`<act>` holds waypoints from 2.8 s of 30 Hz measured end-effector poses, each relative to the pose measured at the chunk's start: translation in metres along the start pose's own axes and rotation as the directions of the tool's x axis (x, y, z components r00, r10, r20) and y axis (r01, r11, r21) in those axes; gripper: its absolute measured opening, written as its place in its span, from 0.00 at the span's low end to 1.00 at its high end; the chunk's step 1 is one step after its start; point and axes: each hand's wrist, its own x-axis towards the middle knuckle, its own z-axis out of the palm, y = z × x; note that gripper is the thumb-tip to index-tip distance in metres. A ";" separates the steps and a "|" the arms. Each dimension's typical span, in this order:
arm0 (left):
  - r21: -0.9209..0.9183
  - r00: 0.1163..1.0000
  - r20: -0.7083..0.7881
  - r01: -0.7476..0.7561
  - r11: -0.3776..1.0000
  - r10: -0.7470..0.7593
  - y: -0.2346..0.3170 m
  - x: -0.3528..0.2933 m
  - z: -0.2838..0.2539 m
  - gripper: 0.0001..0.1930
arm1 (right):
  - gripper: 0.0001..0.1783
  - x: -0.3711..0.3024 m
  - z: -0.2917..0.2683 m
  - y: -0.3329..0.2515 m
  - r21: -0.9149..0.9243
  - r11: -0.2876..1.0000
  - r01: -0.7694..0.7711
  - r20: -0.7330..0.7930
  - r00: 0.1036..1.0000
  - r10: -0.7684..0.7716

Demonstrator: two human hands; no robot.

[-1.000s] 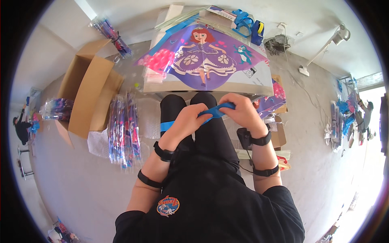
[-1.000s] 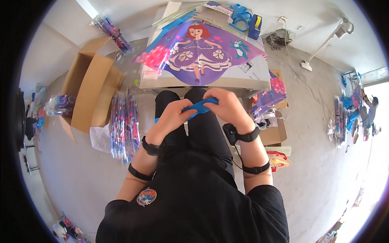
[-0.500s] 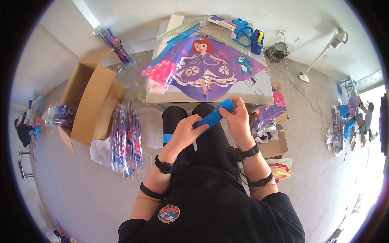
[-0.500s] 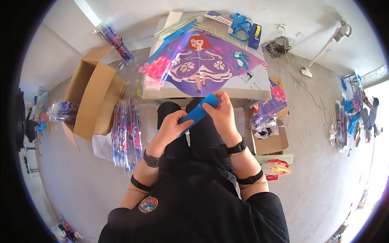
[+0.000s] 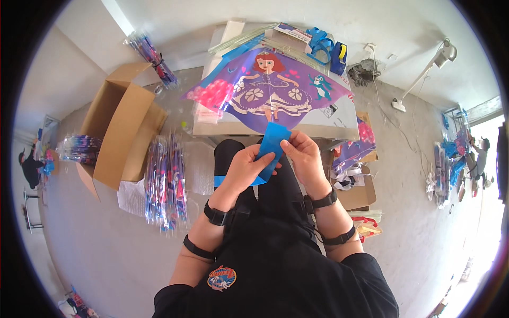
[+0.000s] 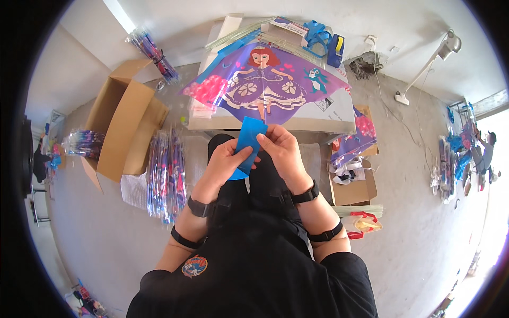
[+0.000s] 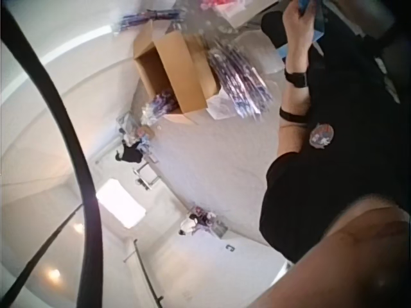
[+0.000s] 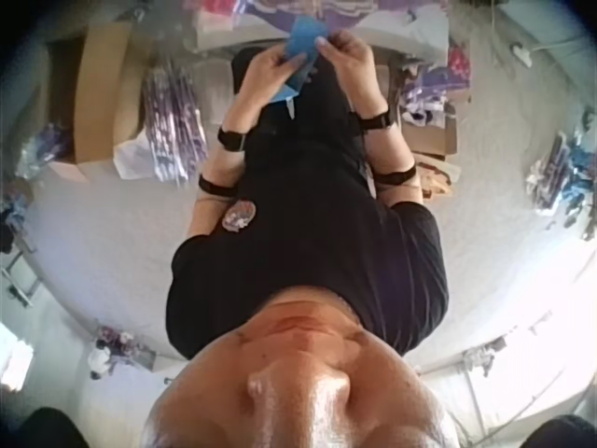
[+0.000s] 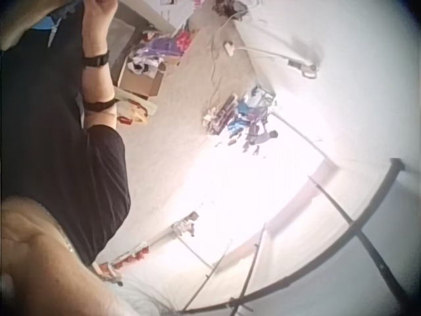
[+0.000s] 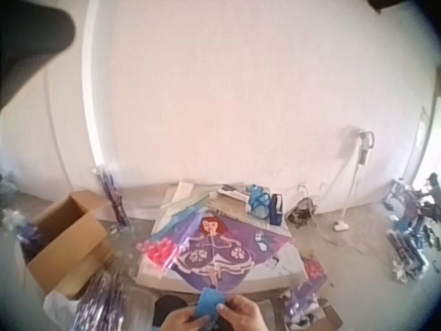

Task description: Assembling a colorful kite by attaching support rods and ribbons.

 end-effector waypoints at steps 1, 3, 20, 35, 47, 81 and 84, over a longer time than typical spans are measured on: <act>0.008 1.000 -0.007 -0.001 1.000 0.001 -0.001 0.000 0.000 0.12 | 0.05 0.000 -0.001 0.002 0.005 1.000 0.021 0.045 0.999 -0.021; -0.018 1.000 0.006 -0.023 1.000 0.023 -0.004 0.001 0.000 0.13 | 0.07 0.001 -0.002 0.003 -0.126 0.992 -0.005 -0.031 1.000 0.001; 0.083 0.968 -0.175 -0.170 0.982 0.182 -0.005 0.001 0.008 0.13 | 0.13 0.002 0.001 0.008 -0.144 0.986 0.081 -0.072 0.993 -0.092; -0.150 0.878 -0.395 -0.353 0.924 0.271 -0.004 0.000 -0.023 0.12 | 0.07 0.004 -0.014 0.009 0.106 0.990 0.091 -0.103 0.991 -0.080; 0.424 -0.263 -0.896 -0.261 0.867 0.359 0.067 -0.253 -0.308 0.19 | 0.06 0.001 -0.080 0.037 -0.108 0.992 -0.069 -0.205 0.978 0.046; 0.072 0.901 -0.321 -0.282 0.957 0.290 0.008 0.009 0.008 0.07 | 0.03 0.001 -0.001 0.000 0.050 0.982 0.184 -0.174 0.969 -0.173; 0.012 0.919 -0.300 -0.266 0.964 0.258 0.008 0.009 0.005 0.08 | 0.06 0.003 -0.006 -0.002 -0.065 0.946 0.317 -0.199 0.925 -0.324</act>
